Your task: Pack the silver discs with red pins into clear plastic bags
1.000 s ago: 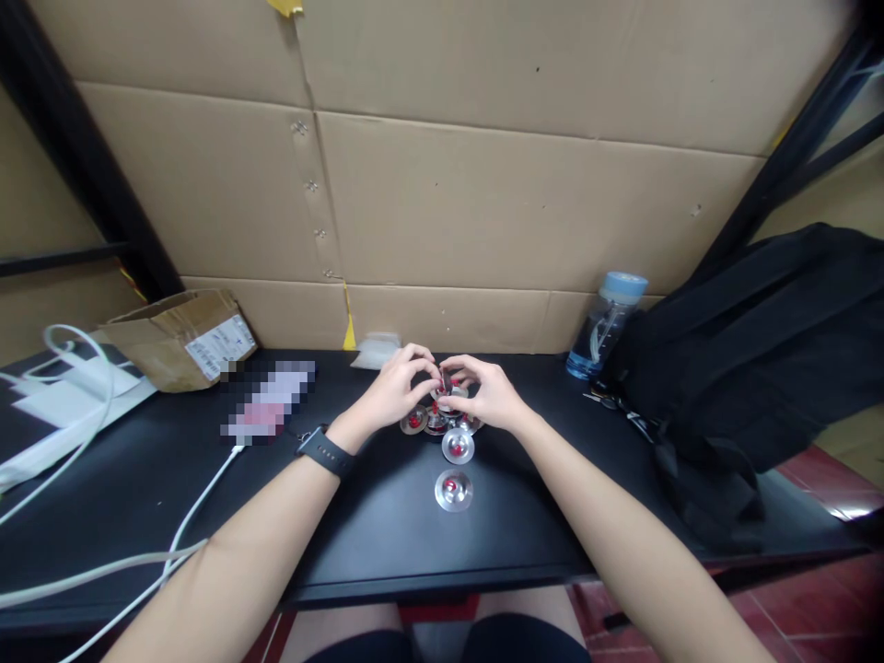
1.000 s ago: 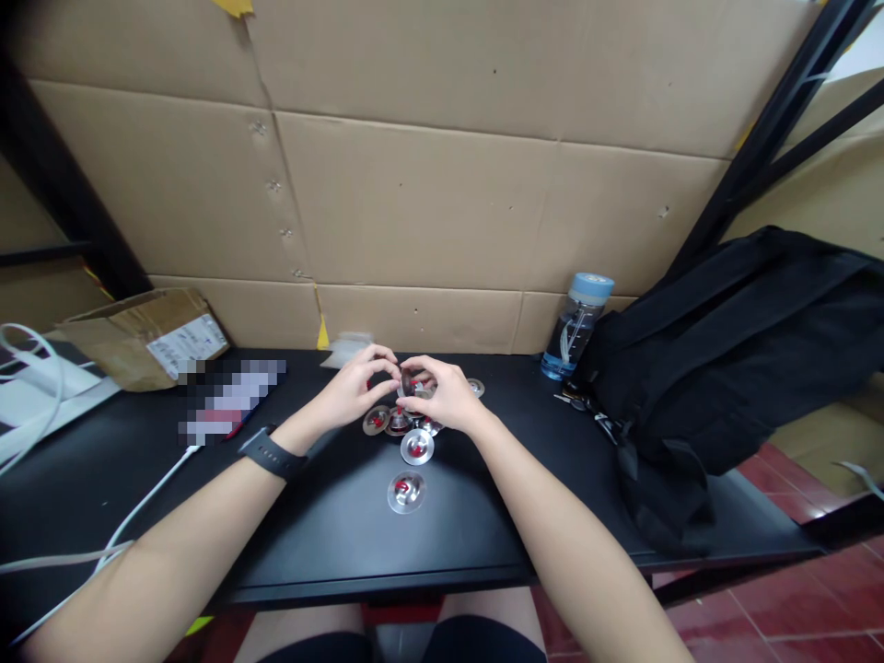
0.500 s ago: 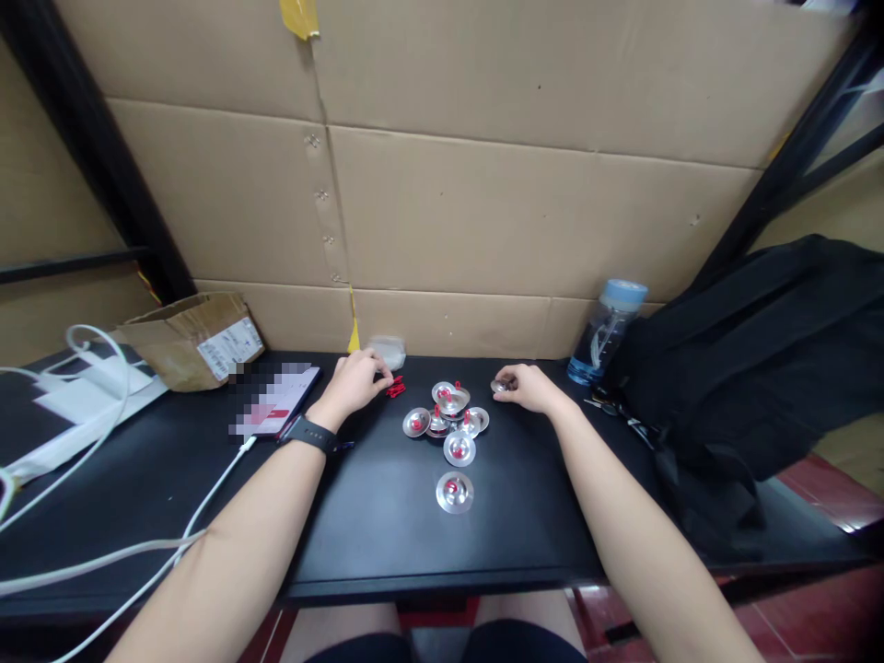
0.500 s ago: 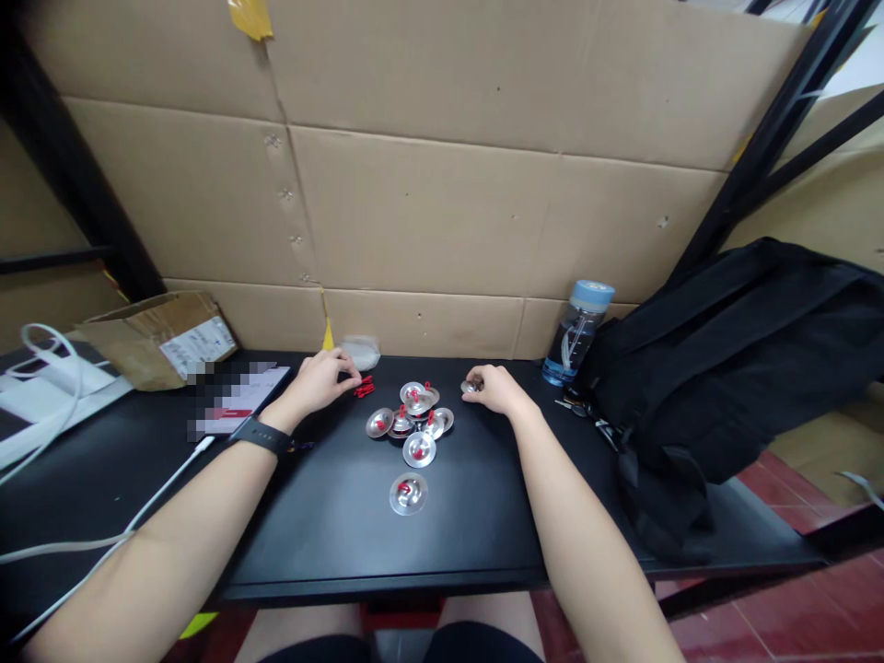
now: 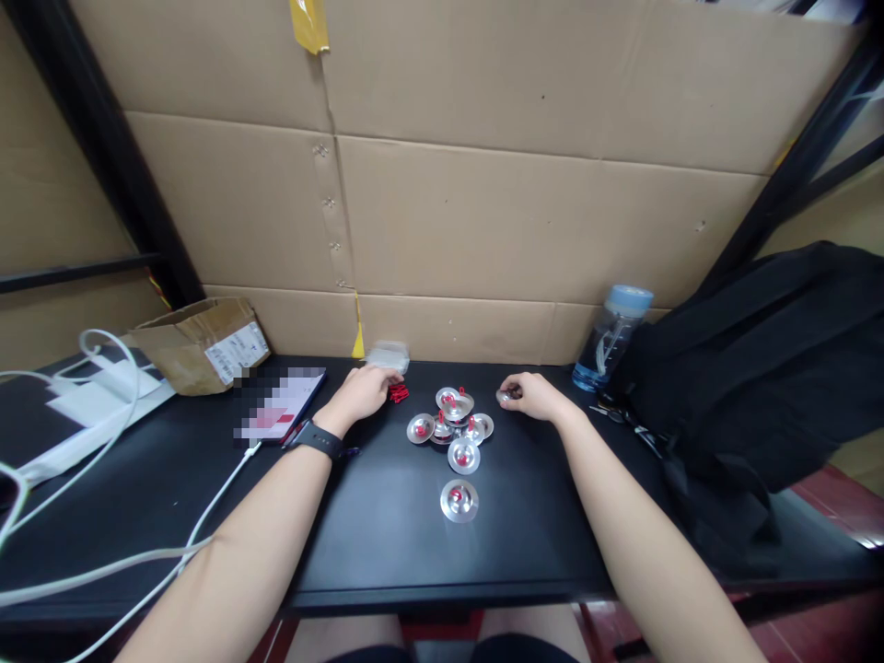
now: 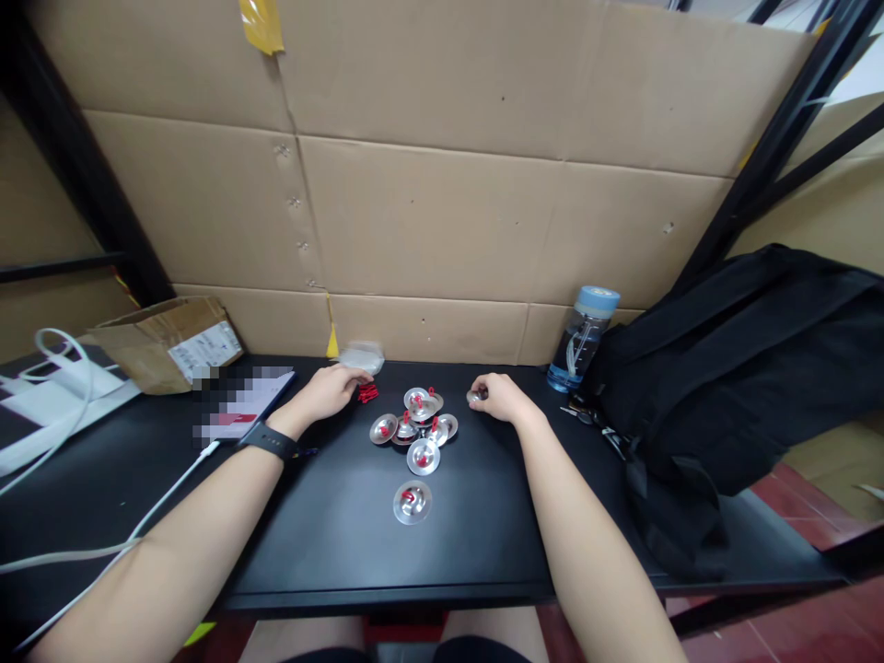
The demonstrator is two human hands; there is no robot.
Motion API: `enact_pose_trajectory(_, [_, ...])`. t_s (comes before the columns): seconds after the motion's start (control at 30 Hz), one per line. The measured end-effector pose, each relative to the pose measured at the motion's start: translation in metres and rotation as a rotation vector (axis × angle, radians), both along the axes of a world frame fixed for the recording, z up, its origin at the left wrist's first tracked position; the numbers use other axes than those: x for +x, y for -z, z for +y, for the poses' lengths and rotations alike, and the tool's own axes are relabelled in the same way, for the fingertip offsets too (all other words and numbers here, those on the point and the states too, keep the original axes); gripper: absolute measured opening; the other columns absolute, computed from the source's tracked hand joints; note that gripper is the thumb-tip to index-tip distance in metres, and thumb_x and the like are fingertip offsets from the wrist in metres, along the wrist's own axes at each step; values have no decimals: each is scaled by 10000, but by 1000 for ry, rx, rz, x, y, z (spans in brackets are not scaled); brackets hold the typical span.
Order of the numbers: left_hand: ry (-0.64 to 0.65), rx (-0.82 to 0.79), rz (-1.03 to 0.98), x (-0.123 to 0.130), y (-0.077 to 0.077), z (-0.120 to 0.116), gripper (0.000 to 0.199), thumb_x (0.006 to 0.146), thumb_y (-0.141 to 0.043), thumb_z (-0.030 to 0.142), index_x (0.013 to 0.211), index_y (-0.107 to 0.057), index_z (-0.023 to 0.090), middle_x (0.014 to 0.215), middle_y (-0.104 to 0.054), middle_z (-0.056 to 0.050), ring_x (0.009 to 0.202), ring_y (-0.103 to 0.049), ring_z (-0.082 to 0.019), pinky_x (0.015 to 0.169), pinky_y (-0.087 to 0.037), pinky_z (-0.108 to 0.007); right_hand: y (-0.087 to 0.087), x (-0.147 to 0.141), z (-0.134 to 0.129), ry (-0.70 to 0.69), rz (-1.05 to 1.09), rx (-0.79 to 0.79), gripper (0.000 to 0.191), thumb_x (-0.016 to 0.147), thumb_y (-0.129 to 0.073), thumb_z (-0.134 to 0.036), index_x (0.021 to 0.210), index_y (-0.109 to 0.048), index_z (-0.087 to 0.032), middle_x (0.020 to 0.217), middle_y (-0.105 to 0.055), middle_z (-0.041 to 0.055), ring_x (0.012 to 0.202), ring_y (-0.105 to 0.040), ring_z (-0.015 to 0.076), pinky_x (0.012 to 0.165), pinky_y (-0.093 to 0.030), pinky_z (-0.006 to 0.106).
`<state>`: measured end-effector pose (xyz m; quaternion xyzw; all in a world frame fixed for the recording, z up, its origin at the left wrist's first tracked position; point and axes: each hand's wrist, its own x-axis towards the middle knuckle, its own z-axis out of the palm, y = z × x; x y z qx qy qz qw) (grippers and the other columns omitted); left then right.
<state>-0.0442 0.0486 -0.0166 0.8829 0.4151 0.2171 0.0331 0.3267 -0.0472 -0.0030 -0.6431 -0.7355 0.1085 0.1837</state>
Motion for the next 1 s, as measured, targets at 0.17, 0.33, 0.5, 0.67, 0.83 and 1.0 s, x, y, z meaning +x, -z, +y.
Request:
enact_pose_trajectory(0.17, [35,-22,11,6,-7,-8,409,843,-465,132,1076,-764,286,1078,-791,-10,1034,-701,-213,962,-514,-326,-1,-1,-1,-15,5,2,210,767,-765,-232,974,-770,-193,909,-780,60,836,-710,211,761,-499,283])
enact_pose_trajectory(0.33, [-33,-60,127,9,-12,-14,455,857,-438,109,1159,-736,274,1200,-755,-20,1156,-660,-243,1004,-492,-356,-4,-2,-3,-14,-17,-33,243,780,-757,-250,1012,-760,-176,952,-776,69,867,-704,208,780,-494,277])
enact_pose_trajectory(0.5, [-31,-115,80,8,-11,-12,387,923,-432,185,1181,-713,247,1174,-761,-47,1107,-691,-249,985,-507,-360,-3,-2,-2,-20,-10,-50,253,794,-749,-260,1032,-756,-175,978,-775,70,888,-706,209,795,-497,273])
enact_pose_trajectory(0.67, [89,-230,-47,9,-8,-12,328,893,-588,350,1153,-700,185,1066,-774,-91,972,-727,-235,894,-545,-314,-3,-2,-1,-5,-13,-55,260,790,-757,-277,1031,-757,-182,992,-777,72,900,-709,215,806,-504,277])
enact_pose_trajectory(0.83, [138,-192,19,11,-12,-16,228,845,-645,326,1014,-741,205,1010,-782,-73,943,-720,-249,879,-529,-332,-3,-2,-1,-9,-8,-67,278,790,-760,-277,1051,-754,-180,1005,-776,74,905,-709,214,815,-511,280])
enact_pose_trajectory(1.0, [201,-190,9,12,-23,-24,241,850,-630,300,1042,-748,214,1055,-771,-67,962,-705,-235,881,-509,-319,-3,-1,-1,-10,-4,-69,296,789,-767,-282,1067,-751,-180,1037,-772,78,934,-710,221,840,-513,287])
